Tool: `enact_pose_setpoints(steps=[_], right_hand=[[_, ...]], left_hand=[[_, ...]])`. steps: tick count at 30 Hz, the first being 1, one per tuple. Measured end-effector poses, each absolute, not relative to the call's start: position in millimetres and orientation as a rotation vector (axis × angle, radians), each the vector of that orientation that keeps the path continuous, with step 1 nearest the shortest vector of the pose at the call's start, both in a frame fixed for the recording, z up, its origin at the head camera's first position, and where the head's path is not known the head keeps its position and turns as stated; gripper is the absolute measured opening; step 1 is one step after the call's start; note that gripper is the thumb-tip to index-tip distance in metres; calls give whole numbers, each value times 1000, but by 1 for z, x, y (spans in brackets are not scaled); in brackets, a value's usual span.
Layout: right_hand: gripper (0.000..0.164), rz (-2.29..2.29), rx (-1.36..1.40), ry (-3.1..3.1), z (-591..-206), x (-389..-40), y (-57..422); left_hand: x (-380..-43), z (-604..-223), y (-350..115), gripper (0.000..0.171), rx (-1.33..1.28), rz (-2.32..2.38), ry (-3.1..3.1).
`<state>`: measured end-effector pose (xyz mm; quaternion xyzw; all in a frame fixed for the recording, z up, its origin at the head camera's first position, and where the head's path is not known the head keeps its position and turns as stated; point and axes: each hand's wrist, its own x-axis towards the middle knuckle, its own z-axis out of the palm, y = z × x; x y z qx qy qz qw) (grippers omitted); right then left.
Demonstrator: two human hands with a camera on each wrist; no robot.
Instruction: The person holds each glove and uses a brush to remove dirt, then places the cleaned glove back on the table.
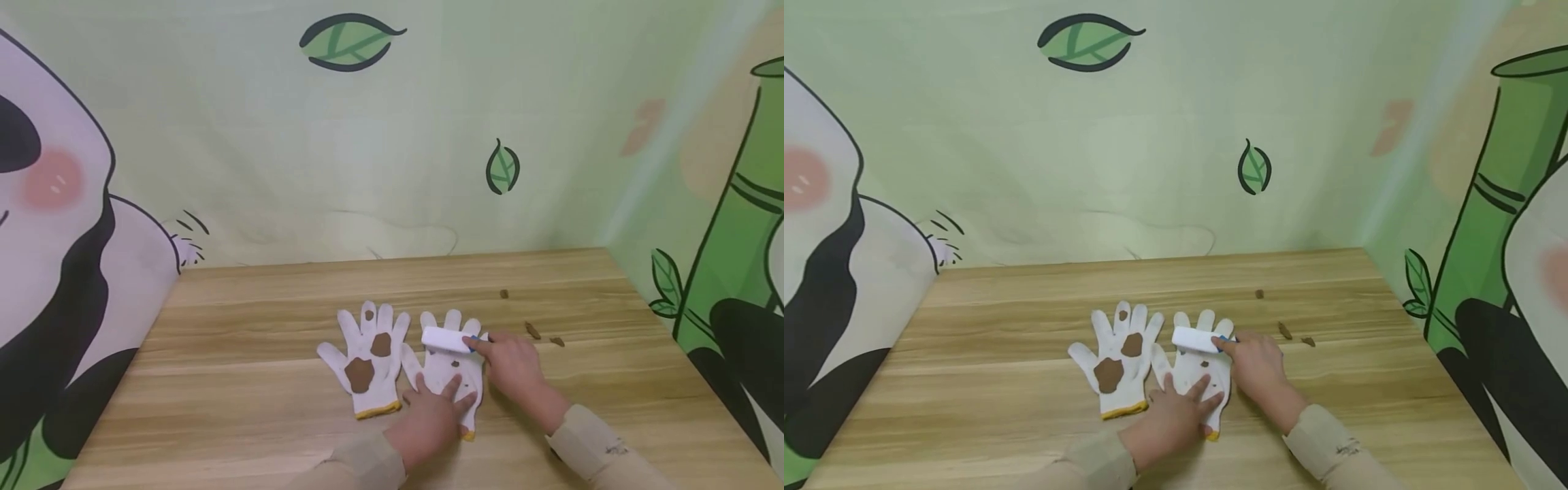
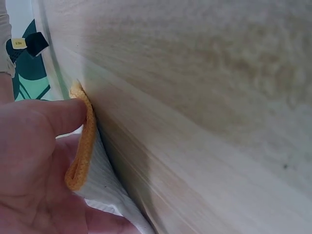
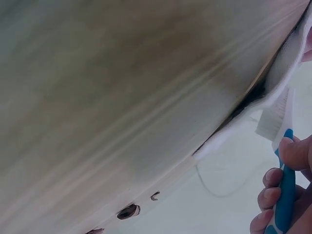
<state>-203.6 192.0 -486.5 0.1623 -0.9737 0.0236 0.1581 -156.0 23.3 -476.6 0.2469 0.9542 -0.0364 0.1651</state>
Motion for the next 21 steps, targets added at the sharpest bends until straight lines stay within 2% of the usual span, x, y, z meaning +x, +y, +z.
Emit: enact_pose_setpoints(steps=[7, 11, 14, 21], right_hand=[[43, 313, 307, -2787, -462, -212, 207], [35, 481, 381, -2871, -448, -210, 215], [34, 558, 434, -2984, -448, -205, 216], [33, 602, 398, -2990, -457, -194, 220]], left_hand=[[-157, -479, 22, 58, 744, -128, 2706], [-161, -476, 22, 61, 818, -258, 2678], [-161, -476, 22, 63, 853, -274, 2707], [-159, -479, 29, 62, 729, -147, 2843]])
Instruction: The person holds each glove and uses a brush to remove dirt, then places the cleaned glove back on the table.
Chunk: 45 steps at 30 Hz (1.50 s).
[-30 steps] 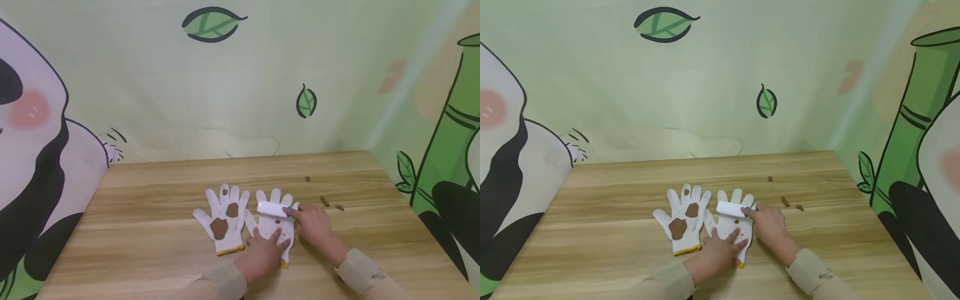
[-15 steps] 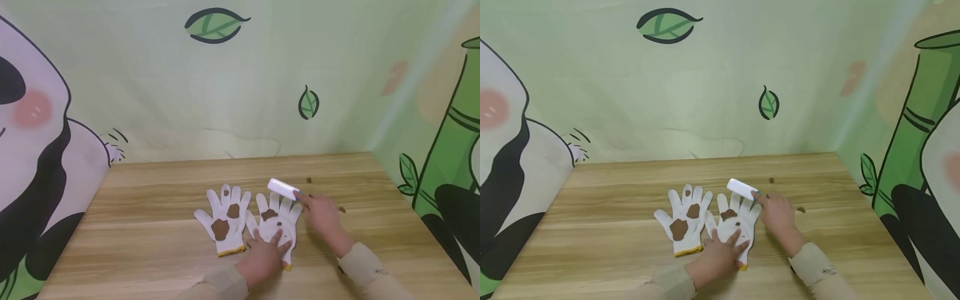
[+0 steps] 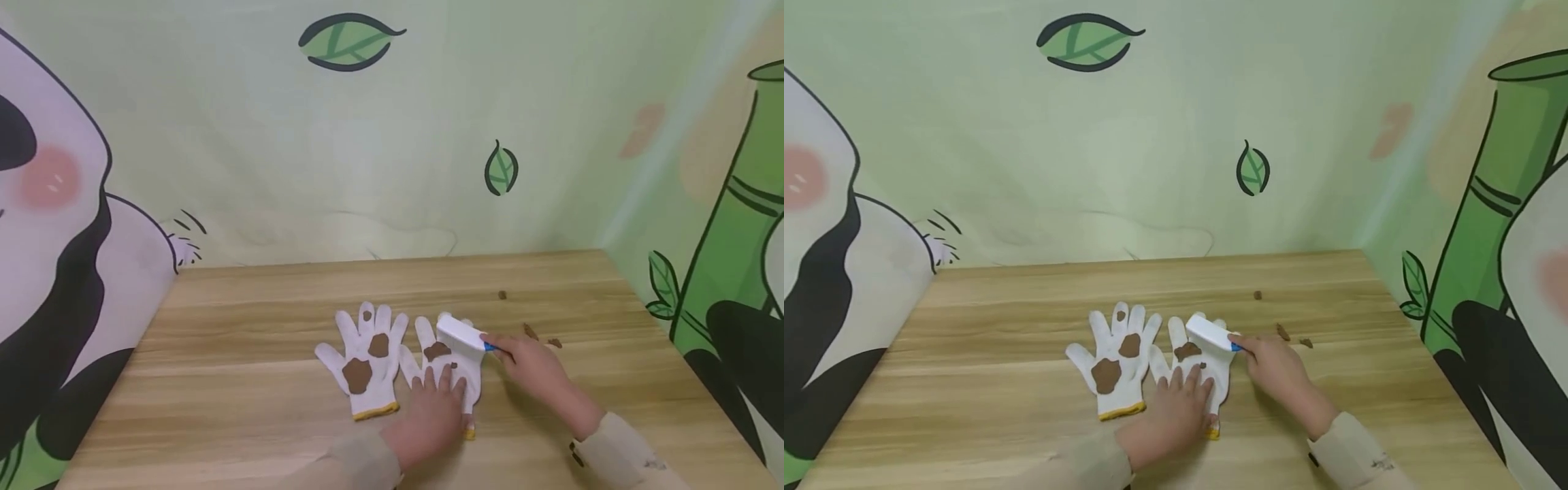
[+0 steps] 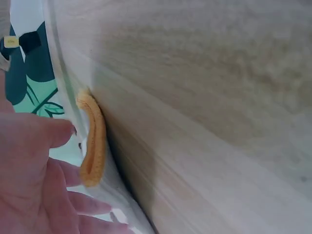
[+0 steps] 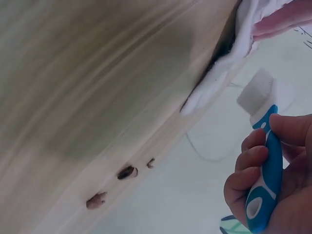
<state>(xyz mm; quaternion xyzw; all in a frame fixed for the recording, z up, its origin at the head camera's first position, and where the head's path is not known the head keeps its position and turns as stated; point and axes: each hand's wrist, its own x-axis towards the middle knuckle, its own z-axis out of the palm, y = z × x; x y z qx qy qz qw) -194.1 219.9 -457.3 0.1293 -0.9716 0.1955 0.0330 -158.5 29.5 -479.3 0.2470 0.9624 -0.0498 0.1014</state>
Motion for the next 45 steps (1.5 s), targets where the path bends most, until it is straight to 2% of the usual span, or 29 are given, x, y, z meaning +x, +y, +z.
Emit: enact_pose_setpoints(steps=[12, 23, 30, 35, 45], right_hand=[[29, 242, 615, -2908, -457, -188, 227], [34, 304, 473, -2936, -460, -219, 182], [31, 323, 295, -3008, -441, -202, 200], [31, 255, 356, -3080, -446, -192, 206], [34, 244, 406, -3052, -453, -210, 157]], left_hand=[[-169, -484, 42, 61, 708, -103, 2827], [-167, -484, 41, 59, 782, -40, 2792], [-168, -489, 40, 62, 765, -109, 2818], [-169, -490, 40, 63, 772, -130, 2815], [-167, -492, 36, 59, 862, -165, 2867]])
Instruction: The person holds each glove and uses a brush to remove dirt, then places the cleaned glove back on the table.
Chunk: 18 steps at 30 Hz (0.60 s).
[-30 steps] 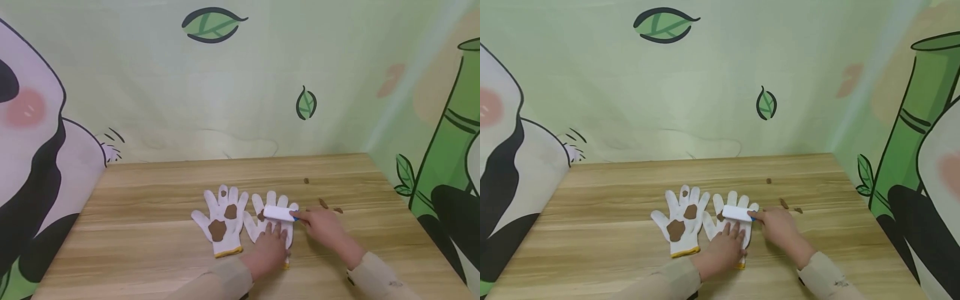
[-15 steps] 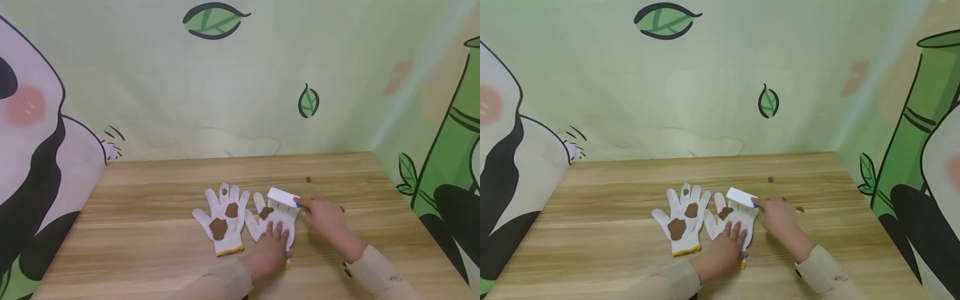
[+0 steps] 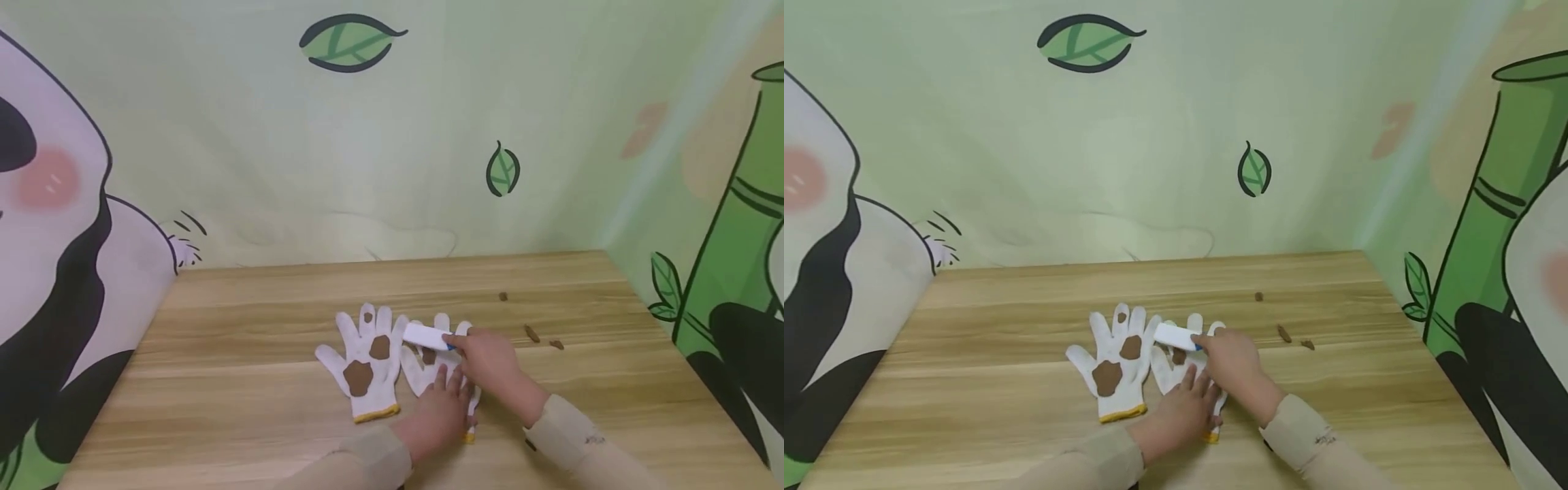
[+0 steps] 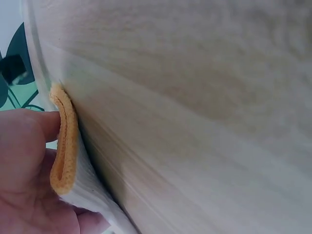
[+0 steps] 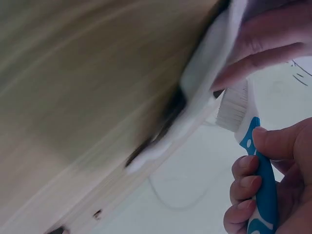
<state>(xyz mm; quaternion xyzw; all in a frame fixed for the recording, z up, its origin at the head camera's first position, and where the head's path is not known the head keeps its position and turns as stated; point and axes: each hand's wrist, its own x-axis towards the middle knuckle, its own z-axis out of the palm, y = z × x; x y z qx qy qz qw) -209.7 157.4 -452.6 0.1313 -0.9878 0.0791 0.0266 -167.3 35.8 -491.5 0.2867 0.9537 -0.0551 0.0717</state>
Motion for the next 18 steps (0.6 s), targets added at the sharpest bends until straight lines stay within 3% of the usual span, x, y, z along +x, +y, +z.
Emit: enact_pose_setpoints(steps=[3, 11, 18], right_hand=[[35, 365, 357, -3084, -450, -216, 153], [34, 528, 260, -3040, -438, -209, 197], [35, 734, 368, -3089, -447, -198, 203]], left_hand=[[-167, -492, 32, 60, 861, -134, 2888], [-168, -487, 29, 64, 731, -28, 2859], [-166, -479, 22, 70, 651, -78, 2797]])
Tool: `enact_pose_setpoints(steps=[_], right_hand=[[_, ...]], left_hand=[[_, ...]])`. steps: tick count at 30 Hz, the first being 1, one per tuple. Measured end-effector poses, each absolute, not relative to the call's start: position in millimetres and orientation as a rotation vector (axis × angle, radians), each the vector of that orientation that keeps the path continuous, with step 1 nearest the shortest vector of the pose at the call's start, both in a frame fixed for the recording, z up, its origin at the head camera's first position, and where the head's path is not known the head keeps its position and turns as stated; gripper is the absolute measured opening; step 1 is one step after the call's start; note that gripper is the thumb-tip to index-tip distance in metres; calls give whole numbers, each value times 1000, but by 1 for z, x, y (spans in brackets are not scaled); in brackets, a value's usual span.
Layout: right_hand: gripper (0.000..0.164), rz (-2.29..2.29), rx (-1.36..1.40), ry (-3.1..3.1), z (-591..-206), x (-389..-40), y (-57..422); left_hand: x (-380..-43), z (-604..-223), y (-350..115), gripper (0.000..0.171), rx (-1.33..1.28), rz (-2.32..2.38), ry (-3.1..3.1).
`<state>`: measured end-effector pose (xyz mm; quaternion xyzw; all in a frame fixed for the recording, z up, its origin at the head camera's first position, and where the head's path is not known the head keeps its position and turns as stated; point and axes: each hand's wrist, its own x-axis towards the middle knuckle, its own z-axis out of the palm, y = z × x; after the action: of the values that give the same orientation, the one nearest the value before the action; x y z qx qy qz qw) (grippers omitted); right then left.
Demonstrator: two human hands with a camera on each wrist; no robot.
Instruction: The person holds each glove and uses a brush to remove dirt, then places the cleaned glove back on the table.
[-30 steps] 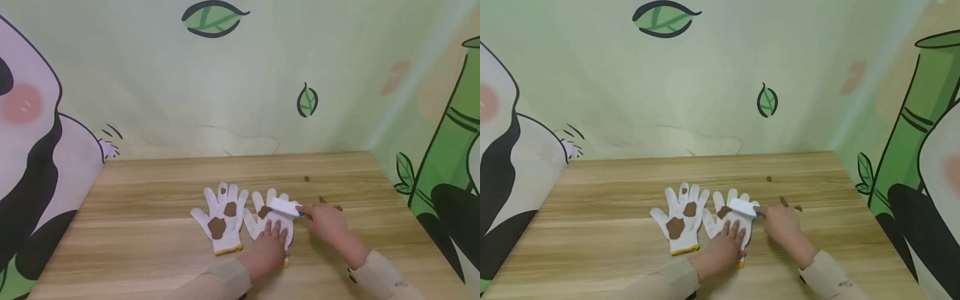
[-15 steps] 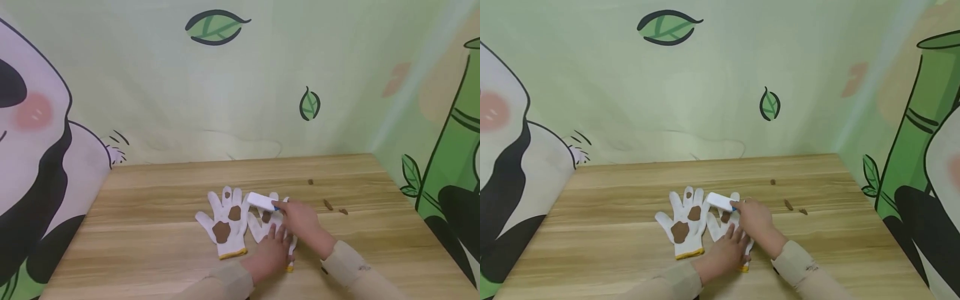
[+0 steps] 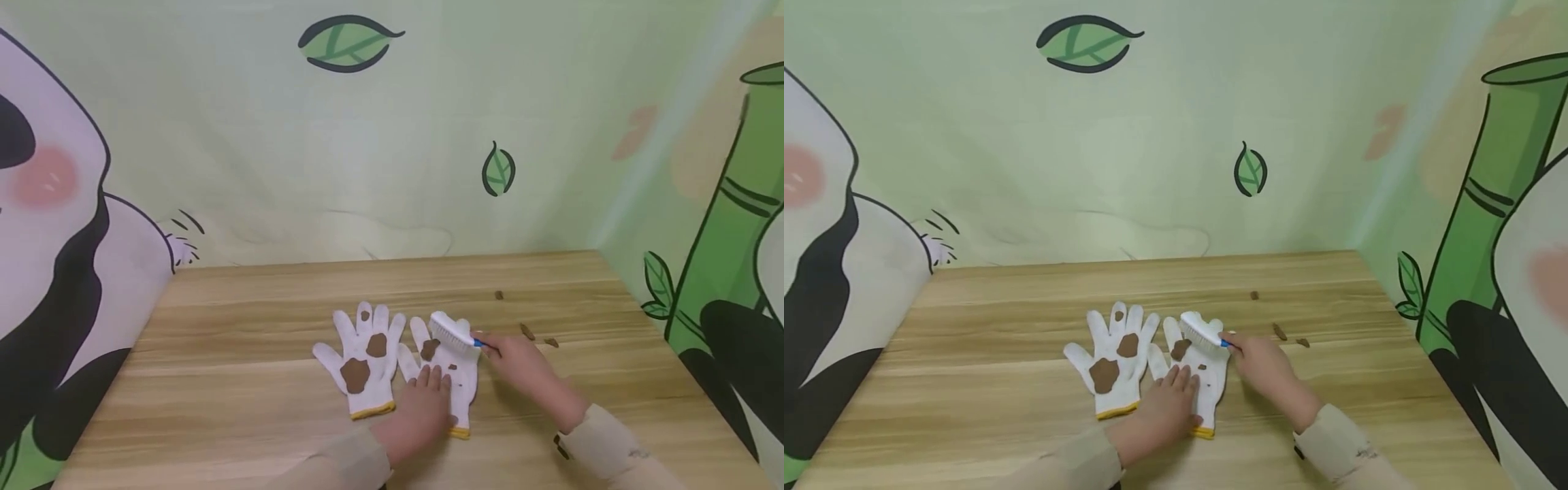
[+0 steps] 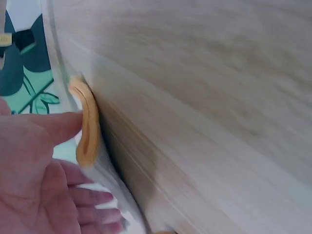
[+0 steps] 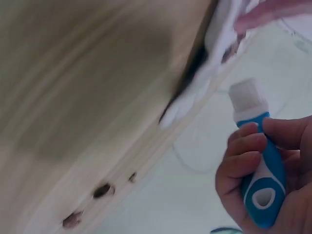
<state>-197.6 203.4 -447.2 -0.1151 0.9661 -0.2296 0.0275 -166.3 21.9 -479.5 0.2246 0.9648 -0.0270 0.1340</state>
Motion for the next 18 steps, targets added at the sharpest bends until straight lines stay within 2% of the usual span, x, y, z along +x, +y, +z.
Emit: enact_pose_setpoints(steps=[6, 9, 13, 18], right_hand=[[34, -414, -700, 3166, -462, -184, 193], [37, -215, -782, 3273, -469, -181, 196], [42, -70, -738, 3381, -467, -180, 206], [40, -90, -633, 3433, -460, -180, 208]], left_hand=[[-168, -483, 13, 68, 658, -45, 2766], [-168, -487, 13, 66, 655, -29, 2776], [-168, -488, 14, 65, 677, -32, 2800], [-165, -488, 17, 64, 701, -59, 2830]])
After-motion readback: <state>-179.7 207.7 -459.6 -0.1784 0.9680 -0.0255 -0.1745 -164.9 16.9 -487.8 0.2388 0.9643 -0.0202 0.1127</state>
